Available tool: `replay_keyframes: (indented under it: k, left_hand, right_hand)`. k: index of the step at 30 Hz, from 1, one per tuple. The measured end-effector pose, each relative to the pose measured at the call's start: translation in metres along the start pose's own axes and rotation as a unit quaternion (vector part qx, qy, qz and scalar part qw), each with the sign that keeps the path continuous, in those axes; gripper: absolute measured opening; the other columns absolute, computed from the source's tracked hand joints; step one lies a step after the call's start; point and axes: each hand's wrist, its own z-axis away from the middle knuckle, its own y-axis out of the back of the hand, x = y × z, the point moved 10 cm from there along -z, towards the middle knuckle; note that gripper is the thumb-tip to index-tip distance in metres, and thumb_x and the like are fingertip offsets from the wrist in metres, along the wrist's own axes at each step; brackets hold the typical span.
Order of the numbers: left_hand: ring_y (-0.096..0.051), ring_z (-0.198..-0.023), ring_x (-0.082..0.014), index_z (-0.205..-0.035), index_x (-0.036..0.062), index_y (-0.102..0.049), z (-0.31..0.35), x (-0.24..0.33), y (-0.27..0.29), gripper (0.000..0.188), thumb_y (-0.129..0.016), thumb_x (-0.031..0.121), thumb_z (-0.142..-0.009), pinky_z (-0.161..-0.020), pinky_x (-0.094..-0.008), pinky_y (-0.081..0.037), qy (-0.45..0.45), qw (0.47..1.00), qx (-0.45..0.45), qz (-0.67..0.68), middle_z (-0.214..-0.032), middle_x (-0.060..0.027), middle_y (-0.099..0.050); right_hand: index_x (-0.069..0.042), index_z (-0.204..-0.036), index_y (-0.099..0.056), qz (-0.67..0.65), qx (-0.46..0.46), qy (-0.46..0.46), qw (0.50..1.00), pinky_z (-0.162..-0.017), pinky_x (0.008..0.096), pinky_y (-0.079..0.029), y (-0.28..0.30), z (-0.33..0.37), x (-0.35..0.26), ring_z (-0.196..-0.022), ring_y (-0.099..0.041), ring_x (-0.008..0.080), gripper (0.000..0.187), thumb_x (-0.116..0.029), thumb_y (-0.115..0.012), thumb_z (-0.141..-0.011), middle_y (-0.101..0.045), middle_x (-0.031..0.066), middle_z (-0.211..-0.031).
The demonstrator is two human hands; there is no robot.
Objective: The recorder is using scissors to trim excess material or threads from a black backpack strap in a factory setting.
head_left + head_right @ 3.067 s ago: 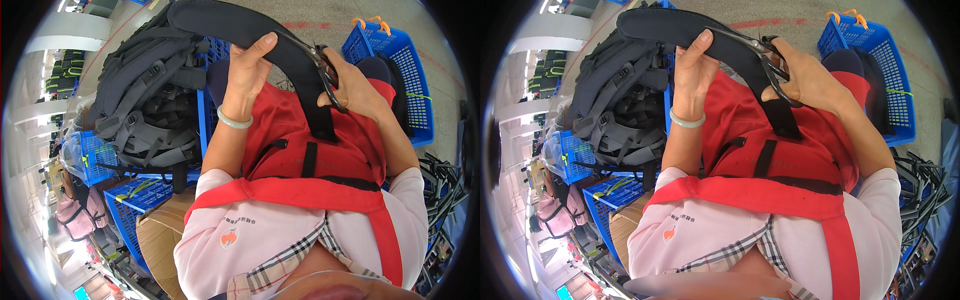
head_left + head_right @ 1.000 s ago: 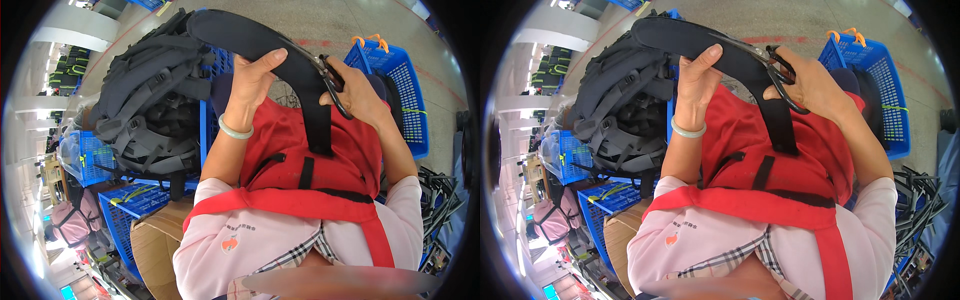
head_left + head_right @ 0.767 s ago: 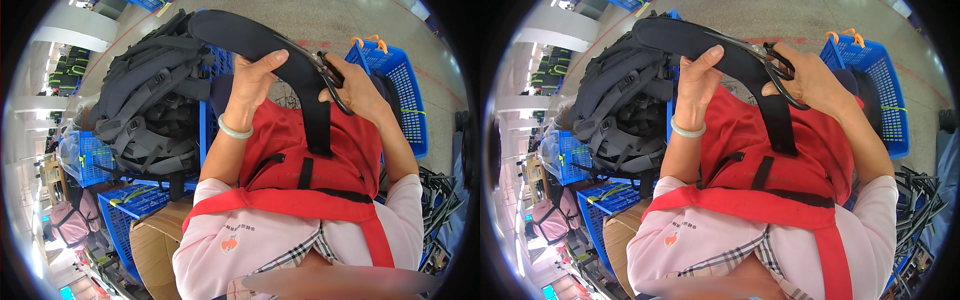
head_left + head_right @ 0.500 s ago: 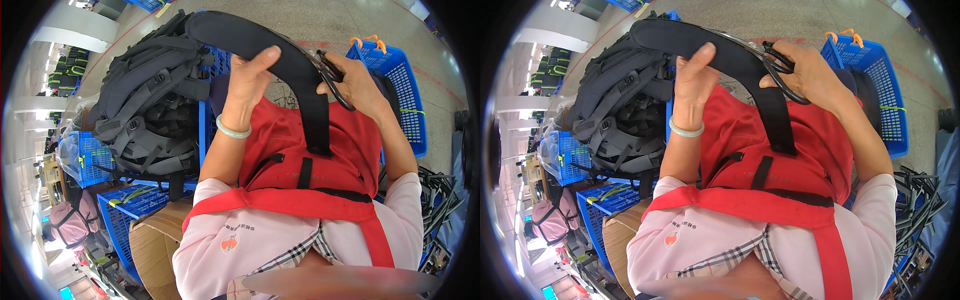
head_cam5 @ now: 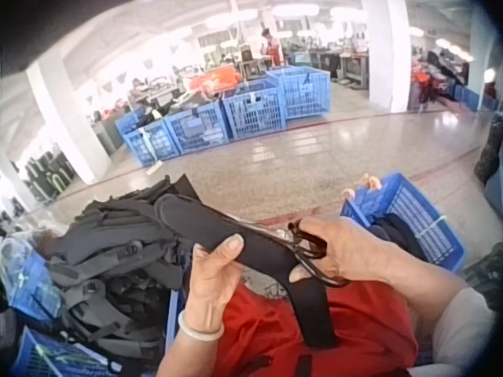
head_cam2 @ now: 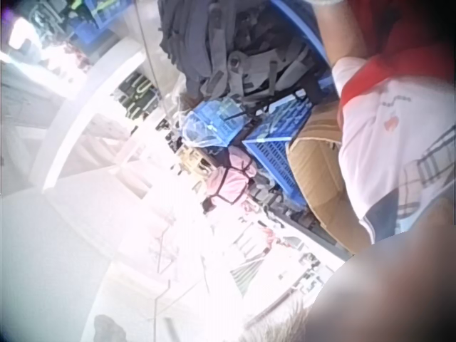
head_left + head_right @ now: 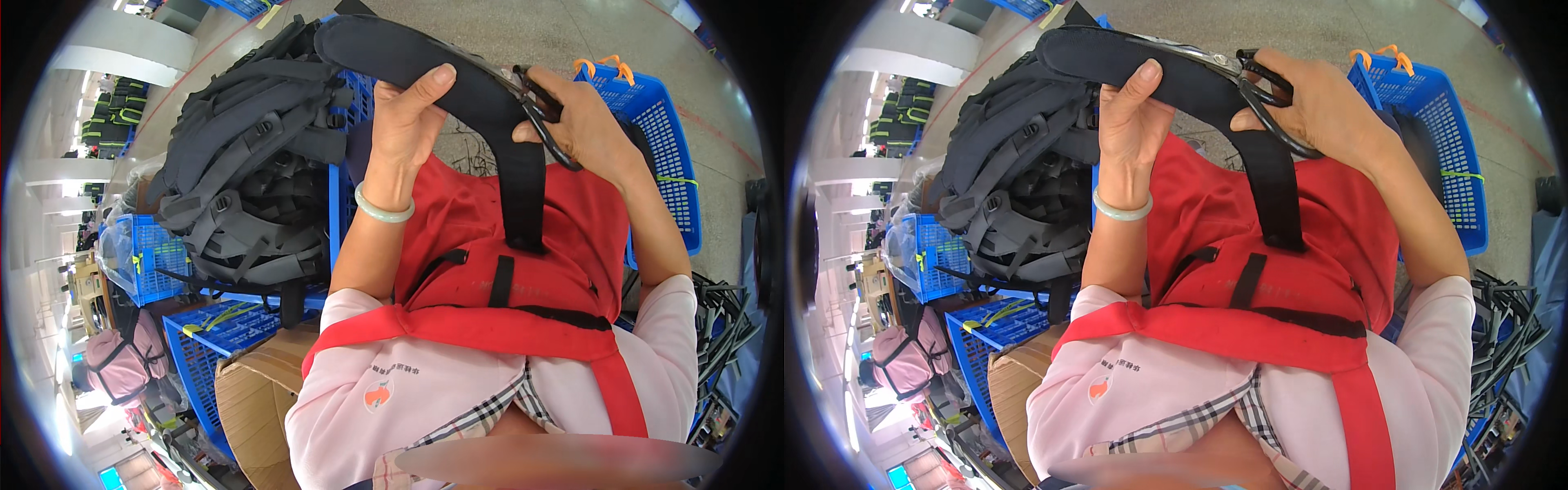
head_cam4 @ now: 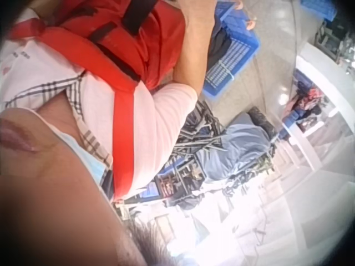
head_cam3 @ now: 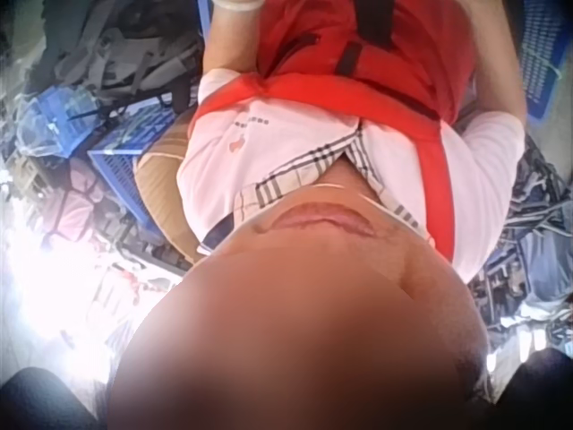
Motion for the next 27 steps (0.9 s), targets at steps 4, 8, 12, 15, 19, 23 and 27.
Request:
replay_keyframes:
  k: [4,8,12,15,19,23,27]
  left_hand:
    - [-0.065,-0.086,-0.0172,-0.098,0.0046,-0.065,-0.003,0.001,0.000,0.018,-0.066,-0.005,-0.083,-0.082,-0.0338,-0.053,0.000,1.000,0.002,0.004,-0.093,-0.0060,-0.068]
    - [-0.065,-0.086,-0.0162,-0.096,0.0050,-0.065,-0.021,0.019,-0.015,0.016,-0.066,-0.004,-0.083,-0.081,-0.0324,-0.053,-0.031,1.000,0.005,0.000,-0.093,-0.0052,-0.067]
    - [-0.065,-0.091,-0.0190,-0.106,0.0038,-0.063,-0.060,0.104,-0.034,0.024,-0.067,-0.001,-0.082,-0.086,-0.0339,-0.052,-0.119,0.976,0.007,-0.182,-0.099,-0.0061,-0.067]
    - [-0.065,-0.084,-0.0139,-0.095,0.0042,-0.068,-0.062,0.112,-0.072,0.016,-0.073,0.005,-0.080,-0.076,-0.0276,-0.052,0.003,0.933,-0.094,-0.348,-0.091,-0.0046,-0.069]
    - [-0.059,-0.081,-0.0091,-0.097,-0.0019,-0.067,-0.004,0.015,-0.038,0.027,-0.077,0.015,-0.077,-0.075,-0.0261,-0.049,0.184,0.801,-0.128,-0.555,-0.087,-0.0033,-0.067]
    - [-0.055,-0.090,-0.0100,-0.109,-0.0029,-0.061,0.060,-0.058,0.026,0.042,-0.077,0.021,-0.079,-0.083,-0.0292,-0.046,0.277,0.811,-0.113,-0.503,-0.096,-0.0045,-0.065]
    - [-0.058,-0.089,-0.0104,-0.114,-0.0034,-0.059,0.038,-0.028,0.002,0.044,-0.076,0.017,-0.080,-0.079,-0.0267,-0.048,0.050,0.789,-0.122,-0.600,-0.098,-0.0065,-0.066]
  right_hand:
    - [0.000,-0.094,-0.055,-0.053,0.005,0.039,0.998,-0.057,0.0323,-0.037,-0.007,-0.005,0.005,-0.063,-0.040,0.0166,0.050,-0.041,-0.076,-0.076,-0.042,0.0070,-0.066]
    - [0.002,-0.086,-0.051,-0.161,0.084,0.056,0.982,-0.058,0.0297,-0.036,0.000,-0.007,0.012,-0.067,-0.037,0.0129,0.048,-0.039,-0.074,-0.080,-0.041,0.0052,-0.069]
    - [-0.003,-0.083,-0.049,-0.258,0.075,-0.029,0.963,-0.058,0.0242,-0.036,0.004,-0.009,0.021,-0.066,-0.040,0.0073,0.040,-0.036,-0.072,-0.083,-0.043,-0.0009,-0.068]
    - [-0.006,-0.084,-0.050,-0.318,0.092,-0.027,0.943,-0.059,0.0216,-0.041,0.009,-0.008,0.031,-0.067,-0.049,0.0056,0.034,-0.028,-0.075,-0.081,-0.051,-0.0016,-0.070]
    - [-0.005,-0.087,-0.052,-0.433,0.172,0.032,0.884,-0.061,0.0230,-0.047,0.005,-0.003,0.027,-0.066,-0.056,0.0080,0.030,-0.018,-0.078,-0.078,-0.056,-0.0005,-0.074]
    - [-0.006,-0.088,-0.052,-0.407,0.156,0.019,0.900,-0.061,0.0225,-0.047,-0.029,0.009,0.049,-0.065,-0.056,0.0081,0.023,-0.014,-0.073,-0.083,-0.056,0.0001,-0.074]
    - [-0.006,-0.086,-0.052,-0.427,0.106,-0.009,0.898,-0.060,0.0220,-0.046,-0.051,0.016,0.063,-0.064,-0.055,0.0080,0.020,-0.014,-0.071,-0.085,-0.056,0.0003,-0.072]
